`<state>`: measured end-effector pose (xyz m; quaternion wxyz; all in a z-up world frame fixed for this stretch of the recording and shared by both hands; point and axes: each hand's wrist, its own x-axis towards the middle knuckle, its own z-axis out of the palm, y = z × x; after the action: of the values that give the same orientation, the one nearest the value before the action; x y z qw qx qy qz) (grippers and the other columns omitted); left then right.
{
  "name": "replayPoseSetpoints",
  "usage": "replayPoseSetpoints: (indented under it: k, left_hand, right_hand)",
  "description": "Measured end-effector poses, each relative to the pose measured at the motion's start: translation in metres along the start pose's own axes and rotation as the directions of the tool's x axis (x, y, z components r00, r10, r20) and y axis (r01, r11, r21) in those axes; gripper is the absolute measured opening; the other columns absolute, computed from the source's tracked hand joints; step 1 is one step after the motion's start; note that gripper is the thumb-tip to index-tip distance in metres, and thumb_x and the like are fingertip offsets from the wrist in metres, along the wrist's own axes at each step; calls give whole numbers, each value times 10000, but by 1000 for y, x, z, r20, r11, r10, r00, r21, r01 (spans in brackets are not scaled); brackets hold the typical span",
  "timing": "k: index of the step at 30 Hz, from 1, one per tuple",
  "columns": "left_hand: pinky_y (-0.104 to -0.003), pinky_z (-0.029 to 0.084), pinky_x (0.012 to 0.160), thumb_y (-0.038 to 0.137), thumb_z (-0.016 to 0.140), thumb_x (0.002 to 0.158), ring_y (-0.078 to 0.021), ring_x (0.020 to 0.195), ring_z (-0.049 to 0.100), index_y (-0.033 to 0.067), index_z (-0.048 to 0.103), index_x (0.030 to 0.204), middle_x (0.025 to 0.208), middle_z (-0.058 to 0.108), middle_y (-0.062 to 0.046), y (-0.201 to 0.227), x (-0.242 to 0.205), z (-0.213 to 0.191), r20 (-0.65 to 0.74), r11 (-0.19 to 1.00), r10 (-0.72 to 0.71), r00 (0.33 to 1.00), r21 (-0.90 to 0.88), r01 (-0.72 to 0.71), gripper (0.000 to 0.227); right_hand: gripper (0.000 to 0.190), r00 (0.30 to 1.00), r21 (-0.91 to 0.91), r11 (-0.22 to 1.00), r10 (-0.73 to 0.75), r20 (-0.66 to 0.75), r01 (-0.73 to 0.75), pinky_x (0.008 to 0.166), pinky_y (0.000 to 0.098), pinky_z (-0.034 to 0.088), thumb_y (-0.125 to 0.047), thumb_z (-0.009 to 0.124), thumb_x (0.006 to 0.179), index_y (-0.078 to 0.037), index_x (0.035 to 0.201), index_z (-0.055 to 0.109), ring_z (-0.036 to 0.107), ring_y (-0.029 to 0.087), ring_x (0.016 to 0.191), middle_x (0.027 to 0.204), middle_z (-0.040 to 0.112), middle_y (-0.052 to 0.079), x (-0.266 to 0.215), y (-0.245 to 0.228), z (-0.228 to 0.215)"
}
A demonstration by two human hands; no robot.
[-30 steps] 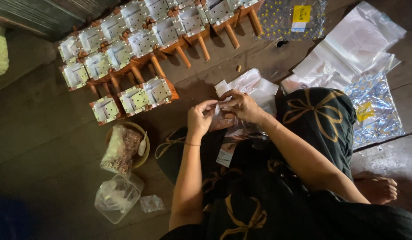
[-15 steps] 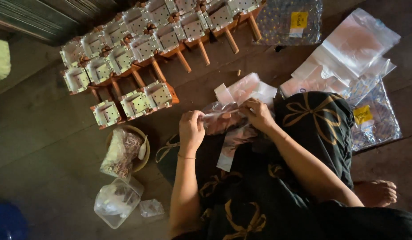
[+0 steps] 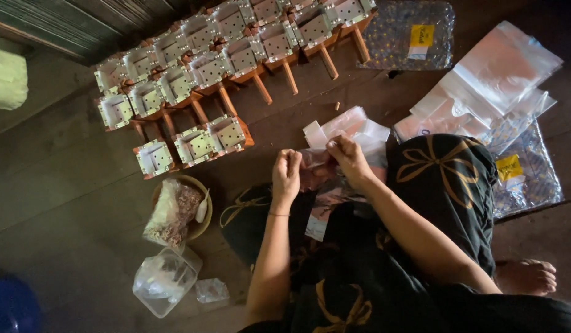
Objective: The person is packaging small hardware components and protective material into plastic bags while sitting on a workshop floor.
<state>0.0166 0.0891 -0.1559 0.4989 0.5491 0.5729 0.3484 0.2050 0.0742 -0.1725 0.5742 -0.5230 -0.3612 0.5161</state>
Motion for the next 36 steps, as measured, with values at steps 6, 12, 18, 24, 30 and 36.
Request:
replayPoseSetpoints:
  k: [6,12,18,24,30,36]
  left_hand:
    - [-420,575,808,188,746,928,-314,889,741,129,704,1054,882,754,-120,14,4,8,12,982,155,988,108,-155,145]
    - [-405,596,807,87,716,908,-283,891,766,174,691,1087,901,790,-78,25,13,8,-18,960,189,982,214,-181,200]
    - [-501,618,817,52,670,873,-397,947,744,221,491,1321,1026,775,-147,48,10,1,67,936,138,988,317,-153,511]
    - [-490,616,827,74,625,873,-389,963,748,227,414,1314,1058,775,-141,16,26,-1,156,919,6,988,388,-67,512]
    - [-489,600,943,15,648,875,-422,1160,667,123,444,1293,1262,621,-220,-9,41,-7,179,981,-99,979,185,66,477]
    - [-541,558,995,-94,659,798,-519,1183,622,62,470,1322,1218,595,-294,-18,45,-10,210,986,-99,973,154,67,578]
  right_hand:
    - [247,993,-295,949,116,-8,-113,613,315,536,-209,777,943,-38,1055,638,700,188,669,739,727,94,26,15,1]
    - [167,990,-460,885,120,80,-70,649,343,532,-280,732,933,-130,886,785,675,177,677,694,719,66,37,14,4]
    - [245,947,-349,935,57,317,61,628,374,546,-290,801,851,-69,957,790,639,163,656,687,705,109,33,10,5]
    - [307,982,-127,990,81,173,-59,600,250,551,-28,668,923,-45,1230,668,665,125,681,844,757,92,29,6,17]
    - [209,933,-87,993,-42,357,78,768,374,572,25,693,903,-21,1097,757,687,218,854,956,755,142,32,-1,2]
    - [189,805,-429,870,67,590,243,794,470,585,-4,693,850,-28,1015,783,728,384,877,946,740,215,49,-32,11]
